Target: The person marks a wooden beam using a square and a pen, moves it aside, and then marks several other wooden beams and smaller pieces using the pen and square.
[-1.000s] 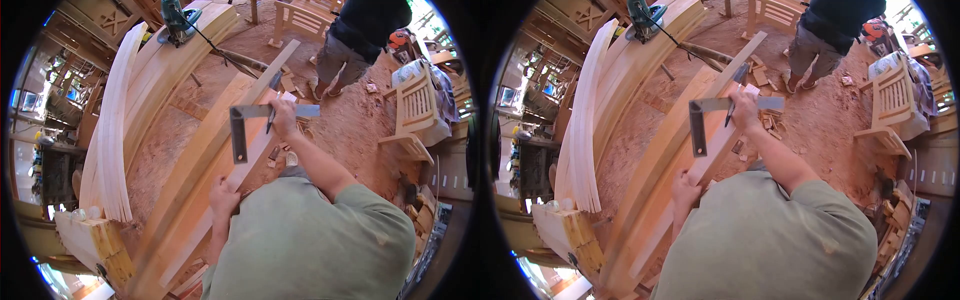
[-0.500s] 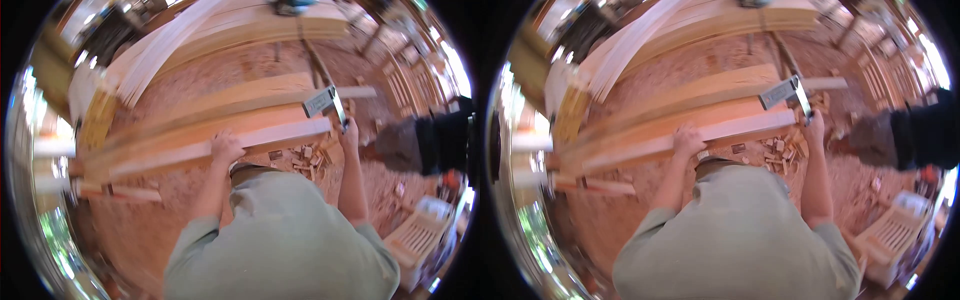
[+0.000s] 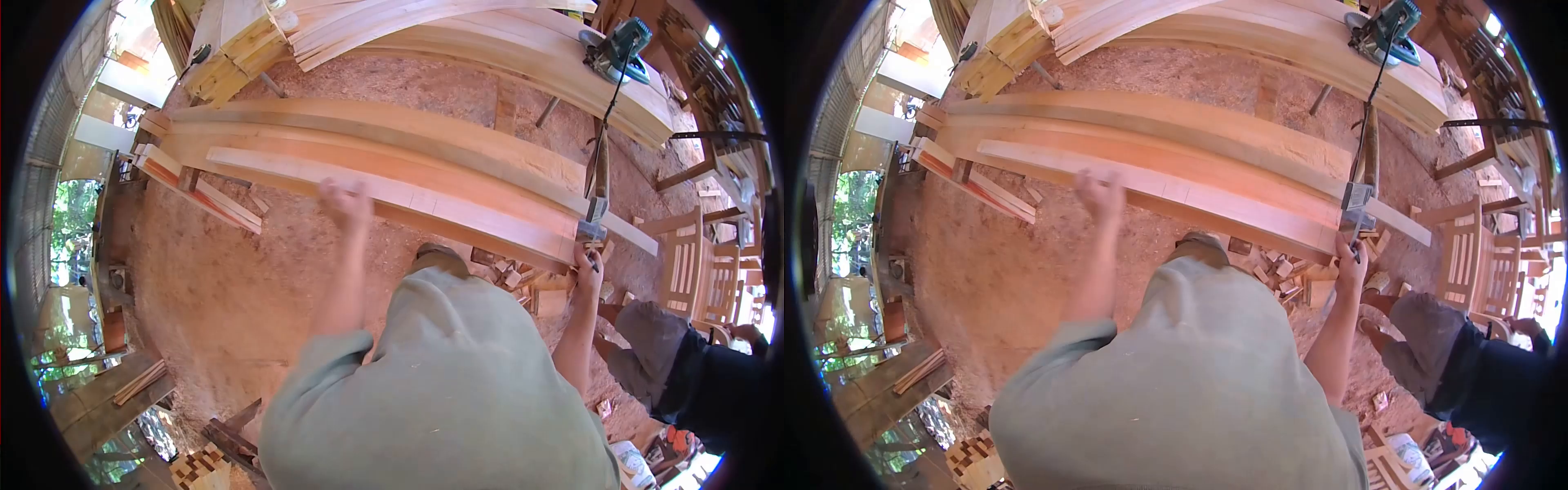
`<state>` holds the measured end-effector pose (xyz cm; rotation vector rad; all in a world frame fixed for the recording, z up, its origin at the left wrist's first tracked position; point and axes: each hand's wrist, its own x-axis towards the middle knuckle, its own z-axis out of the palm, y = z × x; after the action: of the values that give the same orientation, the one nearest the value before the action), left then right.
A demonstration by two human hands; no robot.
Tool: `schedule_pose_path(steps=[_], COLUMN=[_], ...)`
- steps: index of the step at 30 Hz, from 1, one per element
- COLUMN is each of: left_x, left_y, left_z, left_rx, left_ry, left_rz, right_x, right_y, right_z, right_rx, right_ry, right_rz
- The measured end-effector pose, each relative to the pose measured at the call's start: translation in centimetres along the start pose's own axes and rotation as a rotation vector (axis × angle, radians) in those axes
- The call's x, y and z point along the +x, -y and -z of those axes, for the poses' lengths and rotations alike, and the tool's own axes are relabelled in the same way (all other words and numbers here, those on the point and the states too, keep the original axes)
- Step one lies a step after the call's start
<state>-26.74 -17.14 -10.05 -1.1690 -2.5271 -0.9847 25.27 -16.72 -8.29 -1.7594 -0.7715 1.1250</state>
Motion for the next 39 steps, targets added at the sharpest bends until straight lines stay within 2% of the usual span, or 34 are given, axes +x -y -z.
schedule_pose_path(steps=[1,2,4,6,7,8,10,11,12,15,17,18,20,23,26,27,29,30,32,35,37,38,39], left_x=[3.1,6.5,9.6,12.4,11.9,13.0,12.4,11.9,11.5,12.1,11.9,11.3,10.6,9.1,7.3,7.0,7.1,7.6,8.1,8.6,9.7,9.9,9.8], left_y=[-0.4,3.1,5.8,4.6,4.8,7.3,10.2,7.5,5.0,7.6,7.7,7.0,5.0,4.7,5.3,5.9,6.6,5.5,3.4,4.4,5.4,5.4,5.1], left_z=[1.9,1.1,-0.9,0.3,0.0,-1.9,-4.6,-2.4,-0.3,-0.2,0.6,1.3,2.3,2.0,1.7,2.0,2.6,3.2,5.4,4.8,3.2,2.4,2.2], left_rx=[-0.031,-0.129,-0.043,0.099,0.054,0.096,-0.199,-0.111,-0.266,-0.222,-0.421,-0.401,-0.617,-0.707,-0.775,-0.792,-0.693,-0.7,-0.242,-0.327,-0.411,-0.508,-0.51], left_ry=[0.146,0.262,0.054,0.336,0.325,0.537,0.456,0.411,0.46,0.51,0.561,0.581,0.556,0.497,0.439,0.444,0.727,0.741,0.879,0.843,0.783,0.733,0.718], left_rz=[0.352,0.482,0.492,0.483,0.409,0.401,0.533,0.535,0.666,0.563,0.592,0.583,0.716,0.689,0.786,0.765,0.828,0.79,0.718,0.726,0.756,0.802,0.793], right_x=[-0.3,-0.5,-0.4,-0.5,-1.1,-1.4,-1.6,-1.7,-1.9,-1.7,-1.6,-1.9,-2.4,-3.0,-3.2,-3.8,-4.8,-5.2,-5.2,-4.7,-3.7,-2.9,-2.5], right_y=[0.0,-0.2,-0.1,0.3,1.0,1.5,1.8,1.6,1.3,0.9,0.5,0.6,1.7,1.9,-0.2,-0.6,-1.2,-1.2,-1.8,-2.2,-2.9,-3.6,-3.5], right_z=[-0.1,-0.3,-0.7,-0.3,-0.8,-0.5,-0.9,-0.8,-0.4,0.0,-0.1,0.1,0.3,0.7,1.5,1.5,1.0,0.8,0.5,-0.1,-0.5,-0.9,-0.9], right_rx=[-0.007,0.001,-0.003,0.079,0.047,-0.074,-0.108,-0.116,-0.099,-0.131,-0.17,-0.194,-0.254,0.011,0.02,0.018,0.195,0.281,0.342,0.416,0.268,0.225,0.24], right_ry=[-0.001,-0.02,-0.098,-0.008,-0.067,-0.059,-0.139,-0.17,-0.228,-0.264,-0.272,-0.297,-0.328,-0.29,-0.296,-0.29,-0.257,-0.231,-0.246,-0.239,-0.259,-0.315,-0.307], right_rz=[0.01,0.004,-0.016,-0.089,-0.074,-0.035,-0.03,-0.002,-0.028,-0.008,0.085,0.092,0.134,0.202,0.237,0.254,0.238,0.234,0.229,0.262,0.258,0.343,0.347])
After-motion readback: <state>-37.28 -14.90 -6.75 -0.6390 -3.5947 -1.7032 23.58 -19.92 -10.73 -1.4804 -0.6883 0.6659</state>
